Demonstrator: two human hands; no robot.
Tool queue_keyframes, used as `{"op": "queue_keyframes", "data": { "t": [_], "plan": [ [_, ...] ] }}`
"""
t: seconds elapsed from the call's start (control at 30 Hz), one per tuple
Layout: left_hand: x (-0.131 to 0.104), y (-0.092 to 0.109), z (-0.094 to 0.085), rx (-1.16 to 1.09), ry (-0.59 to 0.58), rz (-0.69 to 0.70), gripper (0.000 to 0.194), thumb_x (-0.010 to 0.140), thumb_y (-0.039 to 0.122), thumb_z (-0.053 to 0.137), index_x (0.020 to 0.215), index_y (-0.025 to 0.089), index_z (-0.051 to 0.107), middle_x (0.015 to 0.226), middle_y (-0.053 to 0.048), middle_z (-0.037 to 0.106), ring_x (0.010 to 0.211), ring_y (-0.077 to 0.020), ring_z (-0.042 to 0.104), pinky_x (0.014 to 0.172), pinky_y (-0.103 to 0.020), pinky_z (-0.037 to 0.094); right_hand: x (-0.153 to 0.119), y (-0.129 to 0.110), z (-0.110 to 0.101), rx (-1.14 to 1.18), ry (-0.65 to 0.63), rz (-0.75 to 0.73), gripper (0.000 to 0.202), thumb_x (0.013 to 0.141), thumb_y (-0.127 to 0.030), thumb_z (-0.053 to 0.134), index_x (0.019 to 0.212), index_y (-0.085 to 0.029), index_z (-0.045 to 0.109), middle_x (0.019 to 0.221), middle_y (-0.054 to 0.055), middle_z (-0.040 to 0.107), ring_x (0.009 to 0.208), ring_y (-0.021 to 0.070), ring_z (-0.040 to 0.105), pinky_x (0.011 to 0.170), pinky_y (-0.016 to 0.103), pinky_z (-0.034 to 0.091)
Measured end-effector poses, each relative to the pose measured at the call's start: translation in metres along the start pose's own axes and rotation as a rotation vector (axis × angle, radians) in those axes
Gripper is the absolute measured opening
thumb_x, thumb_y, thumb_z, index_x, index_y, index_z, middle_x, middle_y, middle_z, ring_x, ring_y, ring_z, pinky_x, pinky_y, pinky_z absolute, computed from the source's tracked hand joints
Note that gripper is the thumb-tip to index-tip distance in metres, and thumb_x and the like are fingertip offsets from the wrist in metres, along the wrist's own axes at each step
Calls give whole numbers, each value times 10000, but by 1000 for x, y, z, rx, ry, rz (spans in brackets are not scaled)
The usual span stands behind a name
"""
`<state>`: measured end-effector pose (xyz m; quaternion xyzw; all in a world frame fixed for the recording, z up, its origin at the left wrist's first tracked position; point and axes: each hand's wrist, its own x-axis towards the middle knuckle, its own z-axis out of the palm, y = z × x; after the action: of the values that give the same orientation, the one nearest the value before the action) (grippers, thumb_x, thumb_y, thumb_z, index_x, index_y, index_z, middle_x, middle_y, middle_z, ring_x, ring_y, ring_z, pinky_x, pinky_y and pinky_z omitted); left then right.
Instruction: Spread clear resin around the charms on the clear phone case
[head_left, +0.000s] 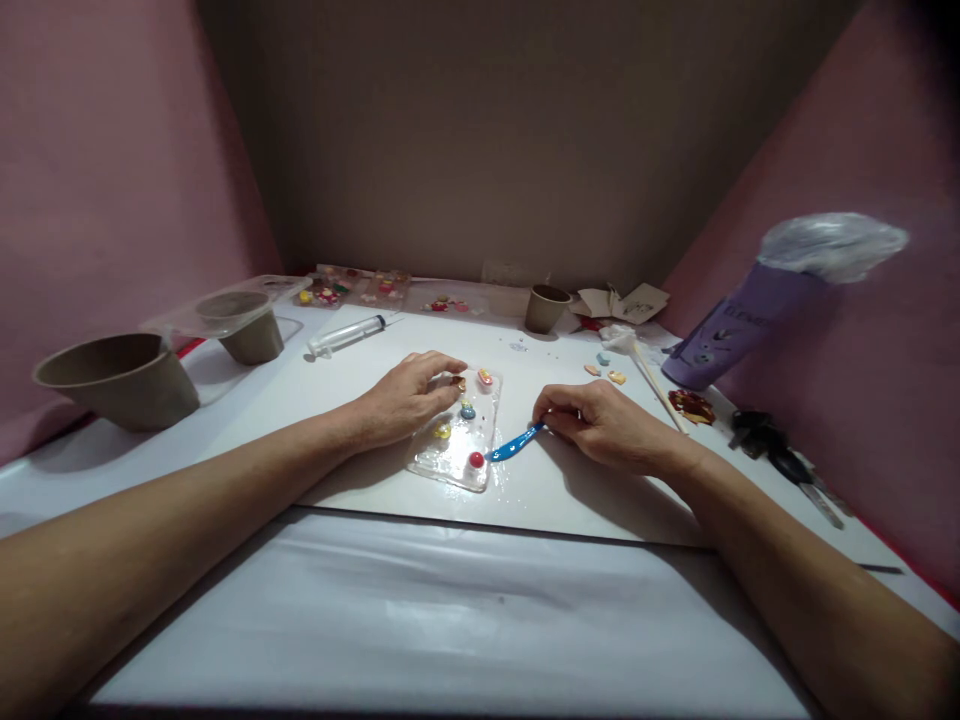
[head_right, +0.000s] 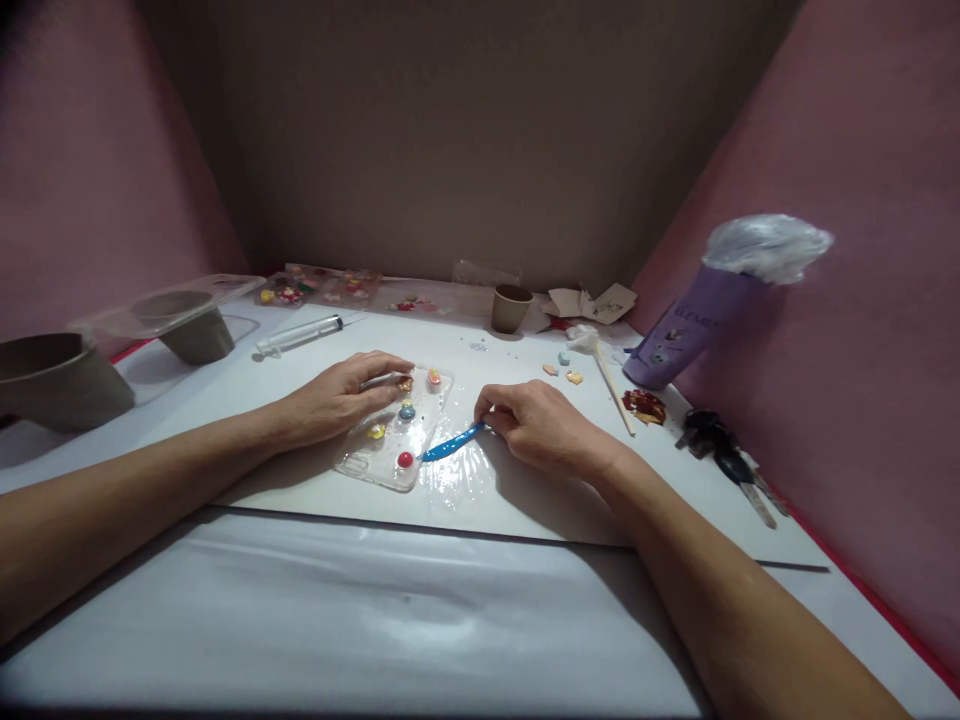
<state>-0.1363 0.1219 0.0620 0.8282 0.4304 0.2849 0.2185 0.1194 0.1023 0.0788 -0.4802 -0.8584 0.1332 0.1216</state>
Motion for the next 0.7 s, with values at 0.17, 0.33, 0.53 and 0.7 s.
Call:
{"op": "queue_keyframes", "data": {
  "t": [0.17,0.33,0.53,0.7],
  "plan": [
    [1,-1,0,7,1,3,386,881,373,476,1163,141,603,1198,-98,577,1148,-233,493,1005,-375,362,0,-1,-1,0,-11,8,211,827,-153,467,874,-203,666,605,-12,571,536,94,427,572,223,316],
    [1,-1,1,18,4,15,388,883,377,469,1156,137,604,1198,-101,577,1150,-237,490,1004,-376,362,0,-3,-2,-3,-16,20,210,826,-147,467,875,-201,664,616,-8,579,541,96,432,579,227,321],
    [0,-1,1,24,3,18,380,886,369,472,1155,135,605,1191,-98,580,1141,-229,496,1002,-373,366,0,-3,-1,-6,-6,25,219,820,-136,466,873,-202,668,615,-8,583,543,97,433,583,229,323],
    [1,-2,1,31,5,26,360,889,362,471,1153,156,603,1183,-86,586,1135,-223,497,995,-375,373,0,-3,0,-7,-3,24,220,819,-130,465,873,-200,666,617,-7,580,550,98,438,584,227,326]
  ]
}}
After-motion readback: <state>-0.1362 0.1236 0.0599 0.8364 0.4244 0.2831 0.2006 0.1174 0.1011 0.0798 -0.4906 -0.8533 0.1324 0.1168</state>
